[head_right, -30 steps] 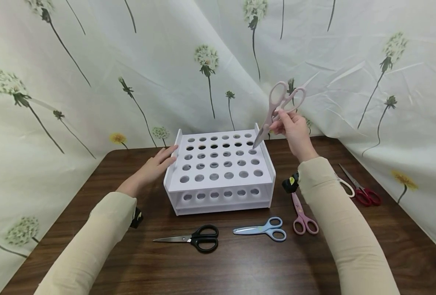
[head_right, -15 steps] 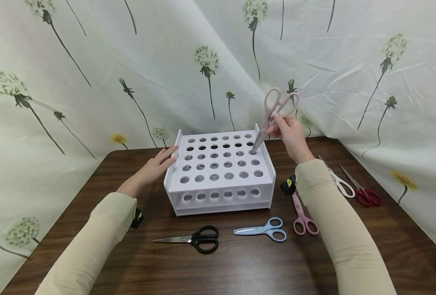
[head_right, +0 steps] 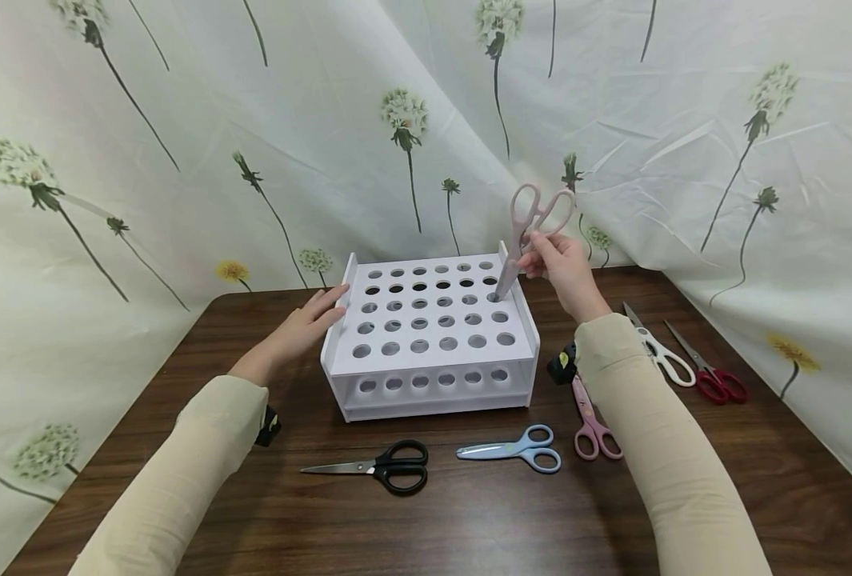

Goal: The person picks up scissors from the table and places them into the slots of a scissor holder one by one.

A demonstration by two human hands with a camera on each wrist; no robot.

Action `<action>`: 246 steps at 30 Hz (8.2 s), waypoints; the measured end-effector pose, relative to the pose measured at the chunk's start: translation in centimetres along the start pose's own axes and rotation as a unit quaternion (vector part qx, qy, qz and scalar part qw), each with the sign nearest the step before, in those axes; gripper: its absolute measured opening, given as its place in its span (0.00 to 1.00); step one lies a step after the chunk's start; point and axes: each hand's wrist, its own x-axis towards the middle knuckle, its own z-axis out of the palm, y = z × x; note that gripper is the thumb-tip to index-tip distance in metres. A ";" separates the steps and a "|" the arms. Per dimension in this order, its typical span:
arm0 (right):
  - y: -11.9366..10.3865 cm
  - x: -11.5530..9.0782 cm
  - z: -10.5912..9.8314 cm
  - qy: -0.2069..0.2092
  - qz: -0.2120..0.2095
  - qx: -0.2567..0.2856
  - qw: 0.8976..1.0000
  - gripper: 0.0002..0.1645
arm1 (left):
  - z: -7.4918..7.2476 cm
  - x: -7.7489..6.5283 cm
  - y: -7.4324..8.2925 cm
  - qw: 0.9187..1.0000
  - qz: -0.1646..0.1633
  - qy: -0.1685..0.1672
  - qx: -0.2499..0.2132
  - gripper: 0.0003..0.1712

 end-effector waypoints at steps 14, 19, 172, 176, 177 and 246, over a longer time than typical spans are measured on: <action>1.0 0.4 0.2 -0.012 -0.005 -0.063 0.998 0.13 | 0.0 0.0 0.0 1.000 -0.007 -0.001 -0.004 0.33; 1.2 0.5 0.3 -0.021 -0.001 -0.094 0.995 0.12 | 0.0 -0.1 0.0 1.000 -0.004 0.001 -0.003 0.33; 1.1 -4.7 -12.2 0.088 0.066 -0.017 0.994 0.07 | 0.0 0.0 0.0 0.999 -0.023 -0.011 -0.020 0.33; 1.3 -5.0 -12.9 0.087 0.071 -0.012 0.994 0.08 | 0.0 0.0 0.0 0.999 -0.026 -0.012 -0.022 0.33; 1.3 -5.0 -13.0 0.089 0.073 -0.015 0.993 0.07 | 0.0 0.0 0.0 0.999 -0.028 -0.012 -0.022 0.33; 4.4 -8.8 -18.4 -0.001 0.253 -0.376 0.891 0.46 | 0.2 -0.1 -0.2 0.999 -0.023 -0.007 -0.028 0.34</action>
